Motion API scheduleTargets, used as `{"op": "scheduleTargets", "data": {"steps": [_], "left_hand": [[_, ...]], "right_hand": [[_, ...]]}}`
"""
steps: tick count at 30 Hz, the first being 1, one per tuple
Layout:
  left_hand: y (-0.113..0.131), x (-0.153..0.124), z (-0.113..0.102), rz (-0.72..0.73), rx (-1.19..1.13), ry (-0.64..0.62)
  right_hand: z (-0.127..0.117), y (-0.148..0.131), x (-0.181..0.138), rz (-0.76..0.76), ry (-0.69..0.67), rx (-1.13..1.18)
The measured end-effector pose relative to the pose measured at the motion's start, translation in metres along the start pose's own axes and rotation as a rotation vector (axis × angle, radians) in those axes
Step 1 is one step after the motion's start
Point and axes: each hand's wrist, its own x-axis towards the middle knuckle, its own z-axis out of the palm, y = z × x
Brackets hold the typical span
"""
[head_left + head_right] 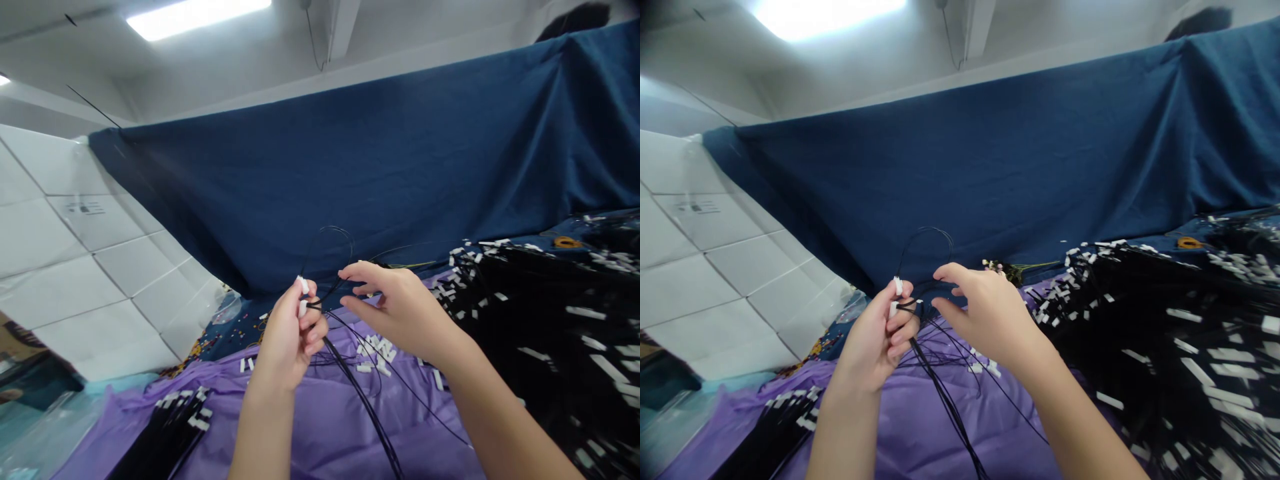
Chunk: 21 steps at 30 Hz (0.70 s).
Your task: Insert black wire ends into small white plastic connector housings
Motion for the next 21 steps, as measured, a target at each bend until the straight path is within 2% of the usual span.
{"op": "scheduleTargets", "data": {"steps": [5, 9, 14, 16, 18, 21], "left_hand": [[0.0014, -0.0001, -0.0001, -0.01, 0.002, -0.004], [0.0005, -0.0001, -0.0017, 0.01, 0.012, -0.026], [-0.0033, 0.0, -0.0012, 0.035, 0.066, -0.026], [-0.0049, 0.0, -0.0004, 0.064, 0.097, -0.019], [-0.0059, 0.0001, 0.0002, 0.099, 0.122, -0.018], [-0.0068, -0.0004, 0.0004, 0.161, 0.148, -0.017]], "right_hand": [[0.0002, -0.0014, 0.0006, -0.003, 0.088, 0.008], [-0.0016, -0.0006, 0.0015, 0.048, 0.255, 0.044], [-0.0007, 0.0013, 0.0025, 0.009, 0.479, -0.151], [0.0014, 0.0016, 0.0038, -0.01, 0.549, -0.051], [0.0024, 0.0017, 0.0056, -0.009, 0.643, 0.165], [-0.0027, 0.0014, 0.0073, -0.049, 0.88, 0.486]]}}
